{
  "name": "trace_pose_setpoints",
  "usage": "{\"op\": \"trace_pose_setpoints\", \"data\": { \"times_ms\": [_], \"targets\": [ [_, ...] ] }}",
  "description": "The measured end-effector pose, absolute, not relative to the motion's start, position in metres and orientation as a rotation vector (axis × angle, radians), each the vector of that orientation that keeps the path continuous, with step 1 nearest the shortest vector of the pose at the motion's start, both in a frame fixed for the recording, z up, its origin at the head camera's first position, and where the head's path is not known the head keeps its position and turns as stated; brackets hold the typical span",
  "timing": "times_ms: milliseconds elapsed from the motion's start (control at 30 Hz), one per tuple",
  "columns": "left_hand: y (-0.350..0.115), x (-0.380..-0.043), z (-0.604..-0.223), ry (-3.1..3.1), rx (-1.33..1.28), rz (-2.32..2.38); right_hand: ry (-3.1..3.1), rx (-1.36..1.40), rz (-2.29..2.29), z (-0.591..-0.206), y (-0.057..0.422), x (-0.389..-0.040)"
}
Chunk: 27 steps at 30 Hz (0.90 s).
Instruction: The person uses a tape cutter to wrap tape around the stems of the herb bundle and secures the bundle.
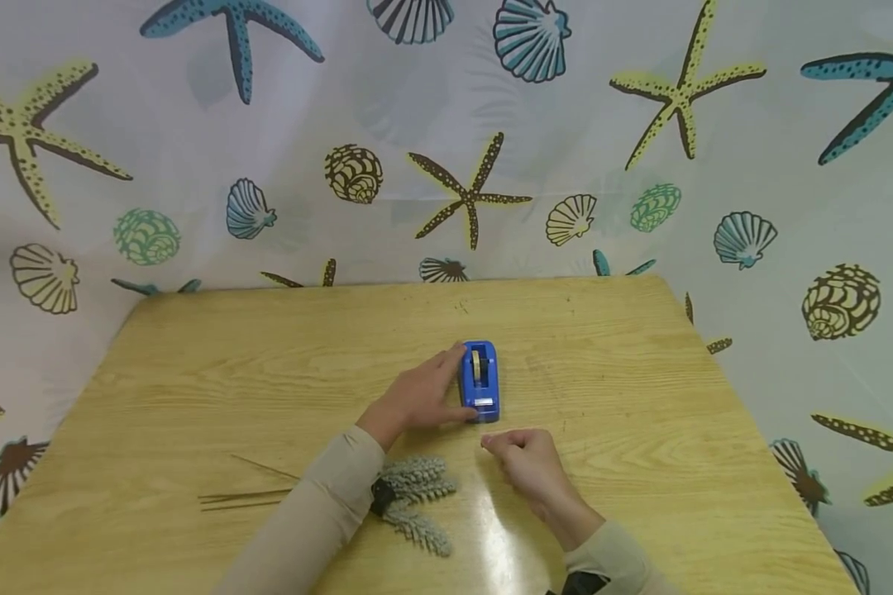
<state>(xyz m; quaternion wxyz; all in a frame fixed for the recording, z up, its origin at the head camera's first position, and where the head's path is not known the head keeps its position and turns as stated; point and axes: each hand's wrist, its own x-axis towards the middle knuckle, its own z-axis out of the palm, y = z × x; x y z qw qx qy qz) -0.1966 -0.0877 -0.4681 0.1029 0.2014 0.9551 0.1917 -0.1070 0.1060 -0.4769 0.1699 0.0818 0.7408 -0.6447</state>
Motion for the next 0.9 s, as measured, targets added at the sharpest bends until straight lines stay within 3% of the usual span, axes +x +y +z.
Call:
{"op": "trace_pose_setpoints", "data": {
  "times_ms": [900],
  "targets": [
    [-0.0821,-0.1986,-0.4656,2.802,0.590,0.504,2.108,0.211,-1.842,-0.4839,0.1068,-0.0996]
  ]
}}
